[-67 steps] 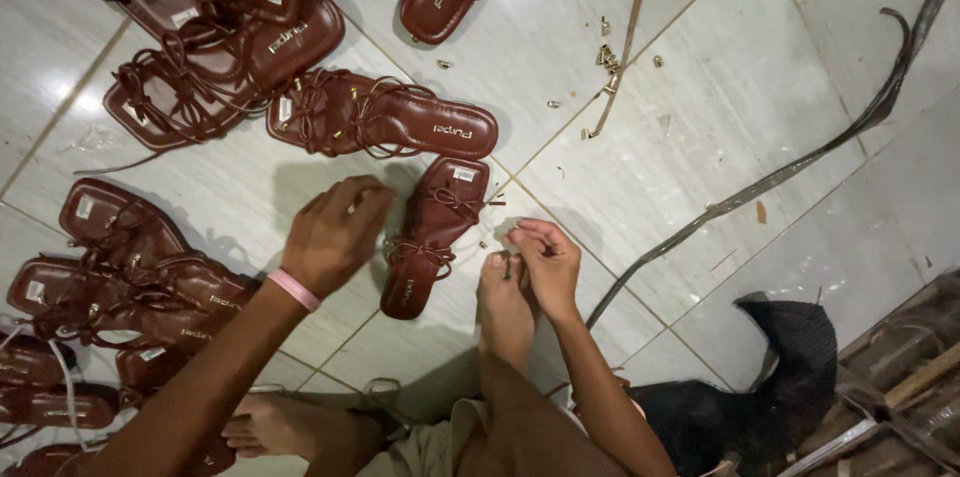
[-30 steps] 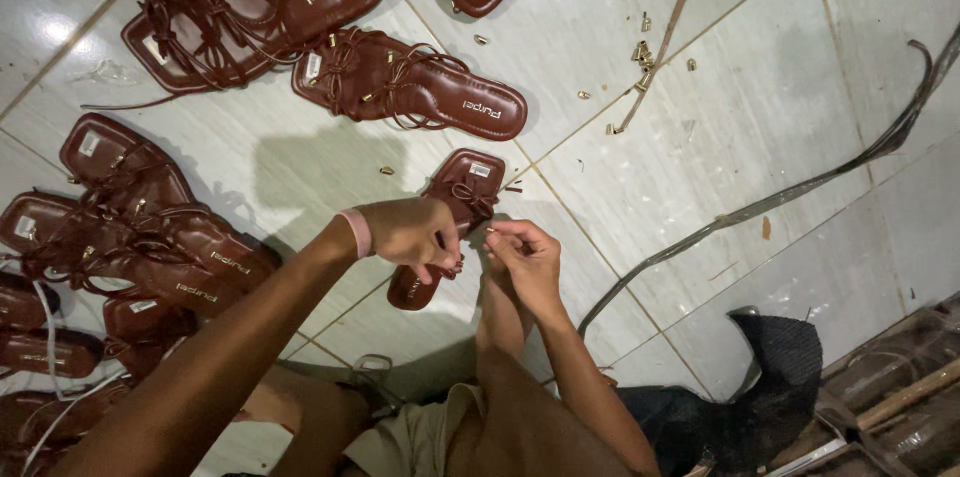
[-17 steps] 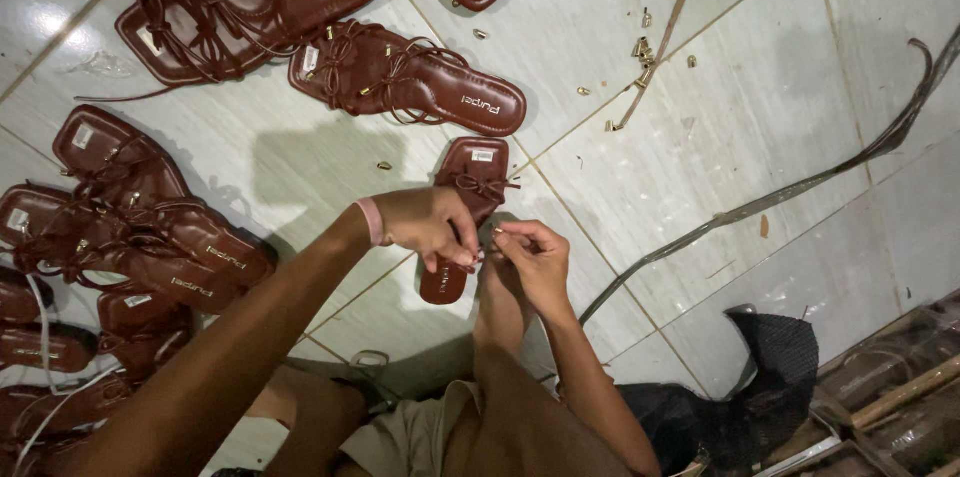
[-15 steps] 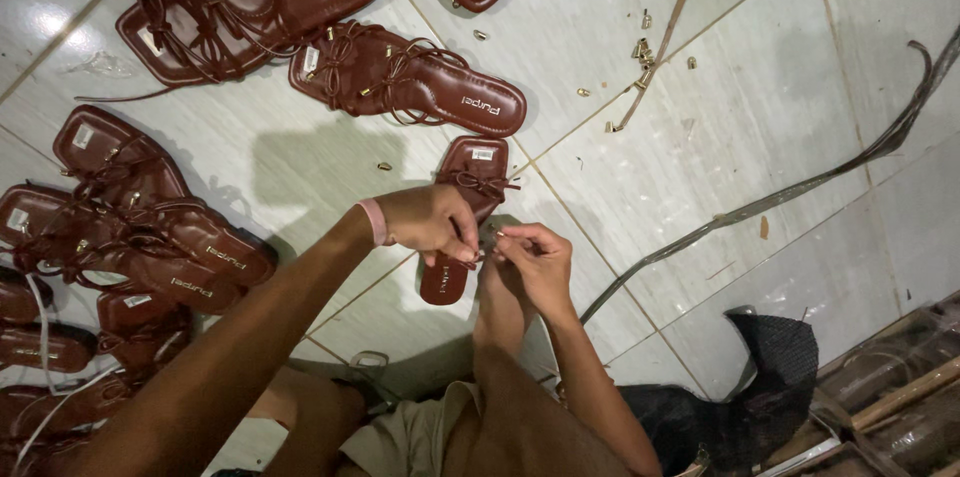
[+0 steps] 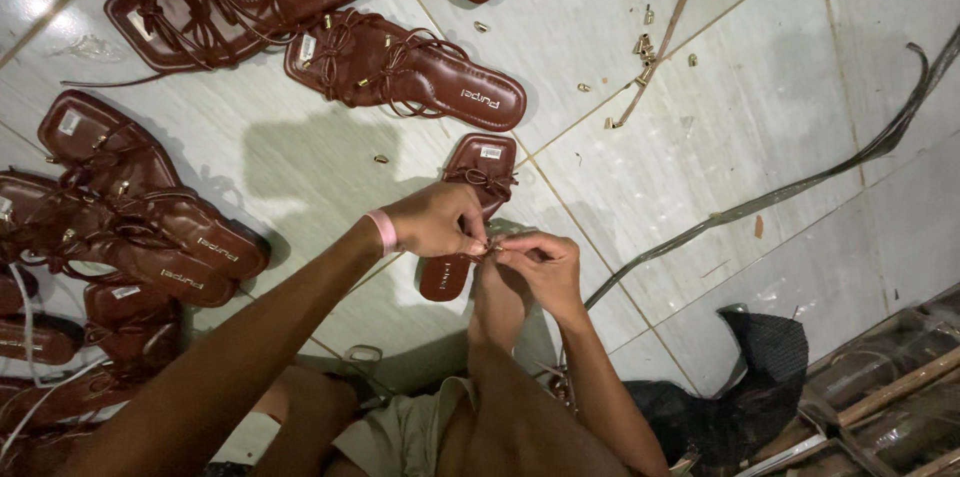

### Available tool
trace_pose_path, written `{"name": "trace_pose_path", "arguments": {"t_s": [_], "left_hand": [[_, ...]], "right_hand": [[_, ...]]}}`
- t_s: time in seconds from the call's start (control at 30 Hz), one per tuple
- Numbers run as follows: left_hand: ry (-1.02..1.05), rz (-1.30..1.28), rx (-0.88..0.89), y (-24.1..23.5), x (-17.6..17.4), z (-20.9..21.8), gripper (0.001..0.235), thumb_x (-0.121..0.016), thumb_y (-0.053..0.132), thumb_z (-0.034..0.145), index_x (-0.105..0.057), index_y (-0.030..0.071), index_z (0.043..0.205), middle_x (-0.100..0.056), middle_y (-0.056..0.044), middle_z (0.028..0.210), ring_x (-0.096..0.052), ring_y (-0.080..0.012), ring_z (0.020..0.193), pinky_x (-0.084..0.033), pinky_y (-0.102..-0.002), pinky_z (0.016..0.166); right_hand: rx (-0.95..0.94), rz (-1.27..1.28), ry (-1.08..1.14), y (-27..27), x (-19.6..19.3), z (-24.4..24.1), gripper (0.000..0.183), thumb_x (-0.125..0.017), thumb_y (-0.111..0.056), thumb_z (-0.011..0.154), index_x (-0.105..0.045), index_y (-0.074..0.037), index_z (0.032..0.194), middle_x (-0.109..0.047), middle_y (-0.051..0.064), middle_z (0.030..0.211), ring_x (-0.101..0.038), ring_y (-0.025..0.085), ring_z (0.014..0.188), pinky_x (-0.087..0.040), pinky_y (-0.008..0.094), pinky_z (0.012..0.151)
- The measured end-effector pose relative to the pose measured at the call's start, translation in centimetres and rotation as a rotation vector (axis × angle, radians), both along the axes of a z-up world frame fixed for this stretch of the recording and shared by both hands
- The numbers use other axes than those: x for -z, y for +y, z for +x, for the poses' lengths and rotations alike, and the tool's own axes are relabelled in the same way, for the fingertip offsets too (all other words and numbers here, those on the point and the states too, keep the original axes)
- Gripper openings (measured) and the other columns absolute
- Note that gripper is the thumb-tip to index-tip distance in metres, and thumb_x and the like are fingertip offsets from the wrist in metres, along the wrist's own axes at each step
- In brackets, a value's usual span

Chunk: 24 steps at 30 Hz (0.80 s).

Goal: The person sits on a tiled floor surrounded by brown sandals and assembles them by hand. They pick up small metal hardware pieces and attach them to the straps of the sandals, securing the components together.

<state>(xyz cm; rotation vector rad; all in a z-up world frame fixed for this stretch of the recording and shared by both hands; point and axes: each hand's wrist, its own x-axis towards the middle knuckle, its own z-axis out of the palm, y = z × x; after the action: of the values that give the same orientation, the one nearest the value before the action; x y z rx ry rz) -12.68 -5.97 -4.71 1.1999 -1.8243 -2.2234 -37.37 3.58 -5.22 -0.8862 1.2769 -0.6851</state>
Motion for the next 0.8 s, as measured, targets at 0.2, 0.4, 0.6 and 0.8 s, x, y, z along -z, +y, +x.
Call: {"name": "trace_pose_path", "arguments": {"t_s": [0.2,0.4,0.6,0.8], "left_hand": [[0.056,-0.035,-0.056,0.4,-0.7,-0.6,0.014,-0.084,0.018,0.078,-0.078,0.007,0.084,-0.063,-0.007,0.102,-0.066,-0.0214,0.095,-0.055,-0.034,0.085],[0.033,0.03,-0.051,0.3,-0.8,-0.3,0.014,-0.086,0.019,0.076,-0.079,0.008,0.083,-0.064,-0.006,0.1,-0.066,-0.0207,0.095,-0.055,-0.034,0.083],[0.068,-0.021,-0.111,0.7,-0.7,-0.3,0.012,-0.086,0.015,0.073,-0.081,0.009,0.082,-0.065,-0.007,0.097,-0.067,-0.022,0.094,-0.055,-0.034,0.084],[0.049,-0.019,-0.195,0.8,-1.0,-0.5,0.014,-0.087,0.015,0.07,-0.08,0.009,0.08,-0.069,-0.006,0.096,-0.07,-0.0221,0.093,-0.056,-0.034,0.083]], "right_hand": [[0.018,0.018,-0.055,0.5,0.4,0.2,0.014,-0.078,0.005,0.088,-0.076,0.004,0.102,-0.078,0.014,0.102,-0.074,0.016,0.092,-0.06,0.029,0.085],[0.036,0.055,-0.056,1.4,1.2,0.1,0.013,-0.077,0.007,0.088,-0.076,0.005,0.101,-0.077,0.013,0.1,-0.073,0.015,0.089,-0.06,0.028,0.082],[0.041,0.052,0.05,1.9,1.9,0.1,0.011,-0.077,0.006,0.088,-0.077,0.004,0.099,-0.078,0.011,0.094,-0.072,0.013,0.085,-0.059,0.026,0.079],[0.022,0.067,0.062,1.7,2.1,-0.4,0.011,-0.075,0.007,0.089,-0.077,0.003,0.099,-0.078,0.01,0.093,-0.071,0.012,0.083,-0.057,0.025,0.076]]}}
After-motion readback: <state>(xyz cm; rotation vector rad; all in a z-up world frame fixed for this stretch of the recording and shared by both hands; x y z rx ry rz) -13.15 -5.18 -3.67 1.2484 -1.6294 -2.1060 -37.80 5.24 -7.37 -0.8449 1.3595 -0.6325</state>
